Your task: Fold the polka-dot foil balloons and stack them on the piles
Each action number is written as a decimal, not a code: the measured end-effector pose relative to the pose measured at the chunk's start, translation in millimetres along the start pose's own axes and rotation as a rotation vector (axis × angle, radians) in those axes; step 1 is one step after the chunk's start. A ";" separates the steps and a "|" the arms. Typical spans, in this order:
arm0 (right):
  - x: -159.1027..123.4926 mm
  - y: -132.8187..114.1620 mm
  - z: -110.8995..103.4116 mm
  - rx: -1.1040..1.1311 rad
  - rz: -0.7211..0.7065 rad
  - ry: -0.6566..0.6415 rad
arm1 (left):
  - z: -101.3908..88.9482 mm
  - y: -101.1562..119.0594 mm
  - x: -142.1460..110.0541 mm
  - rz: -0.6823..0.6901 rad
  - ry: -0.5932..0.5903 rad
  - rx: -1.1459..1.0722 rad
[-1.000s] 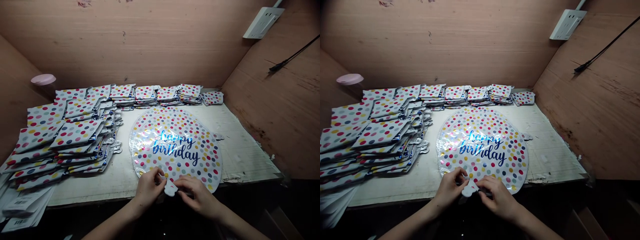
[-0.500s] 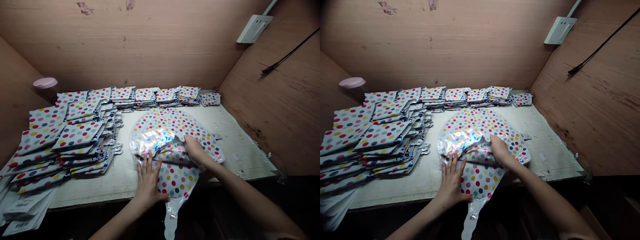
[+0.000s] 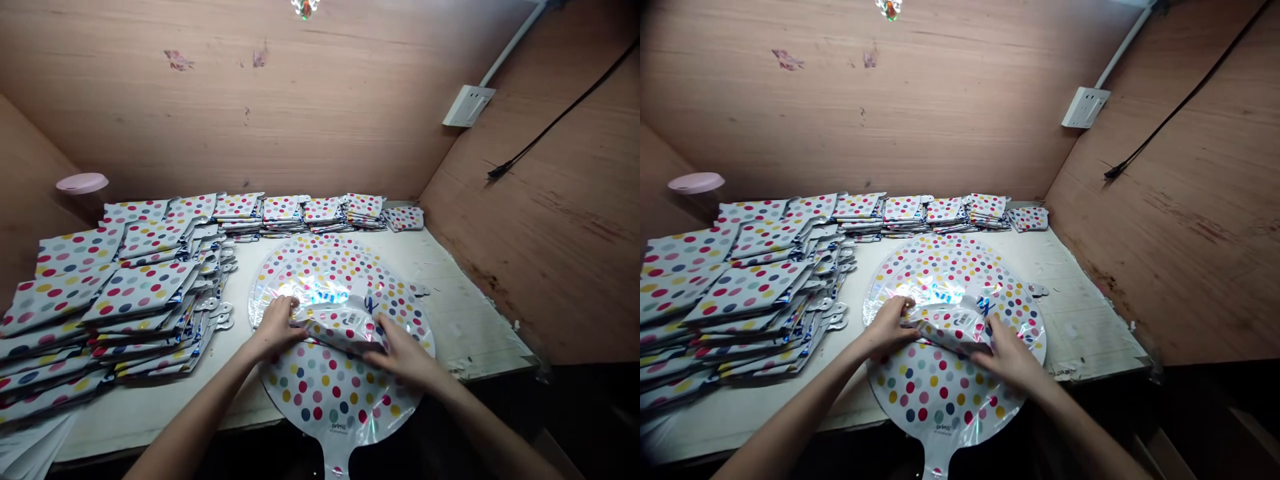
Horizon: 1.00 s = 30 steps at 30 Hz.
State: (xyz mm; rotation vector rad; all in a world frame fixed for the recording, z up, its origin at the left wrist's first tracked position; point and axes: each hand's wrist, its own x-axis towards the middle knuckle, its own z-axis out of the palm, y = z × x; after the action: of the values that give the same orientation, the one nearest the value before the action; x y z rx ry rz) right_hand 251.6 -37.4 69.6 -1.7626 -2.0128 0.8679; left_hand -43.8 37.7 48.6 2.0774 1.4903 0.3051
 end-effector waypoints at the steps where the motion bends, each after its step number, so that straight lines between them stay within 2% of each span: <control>1: -18.4 10.2 4.4 -0.048 0.007 0.053 | -0.1 -5.0 -1.2 0.003 -0.001 0.003; 3: -44.9 36.2 7.5 -0.078 0.004 0.158 | -2.3 -12.8 -6.5 0.006 0.007 0.013; 6: -55.1 74.3 -3.6 0.043 0.026 0.235 | -13.6 -23.0 -14.3 -0.040 0.036 0.003; 9: -37.2 93.7 -18.7 0.132 0.126 0.247 | -29.7 -34.9 -16.7 -0.073 -0.058 -0.143; 12: -6.2 94.3 -21.6 0.018 0.195 0.307 | -37.5 -42.4 -15.9 -0.072 -0.159 -0.257; 14: 12.9 90.0 -17.3 -0.137 0.254 0.343 | -33.9 -41.6 -15.8 -0.150 -0.066 -0.193; 16: 24.2 85.3 -11.9 -0.301 0.329 0.351 | -24.4 -36.7 -17.3 -0.262 0.165 -0.018; 17: 25.7 83.3 -9.7 -0.378 0.356 0.364 | -18.8 -33.8 -18.9 -0.266 0.286 0.082; 18: 24.0 81.7 -8.2 -0.446 0.348 0.388 | -13.4 -31.2 -21.0 -0.207 0.370 0.171; 19: 19.7 80.6 -7.4 -0.501 0.284 0.408 | -8.8 -29.4 -23.6 -0.089 0.397 0.242; 20: 13.3 80.1 -7.0 -0.542 0.160 0.410 | -5.4 -28.5 -26.4 0.062 0.364 0.294; 22: -1.5 81.2 -7.2 -0.581 -0.185 0.326 | -3.1 -30.1 -31.6 0.318 0.179 0.338; 24: -11.8 84.9 -8.1 -0.568 -0.452 0.197 | -6.4 -35.3 -34.0 0.416 0.036 0.334; 26: -12.7 90.2 -10.5 -0.519 -0.526 0.190 | -13.9 -42.9 -30.4 0.416 0.007 0.308; 28: -5.1 95.8 -16.0 -0.387 -0.497 0.250 | -24.0 -52.0 -20.4 0.375 0.002 0.270; 30: 5.4 100.9 -25.0 -0.203 -0.443 0.246 | -35.1 -61.7 -6.4 0.310 -0.027 0.197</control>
State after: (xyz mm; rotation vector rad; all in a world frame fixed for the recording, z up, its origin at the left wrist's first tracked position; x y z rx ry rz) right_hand 343.7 -21.4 24.1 -1.3474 -2.2504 0.3041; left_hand -112.4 56.5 43.7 2.4637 1.2212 0.2539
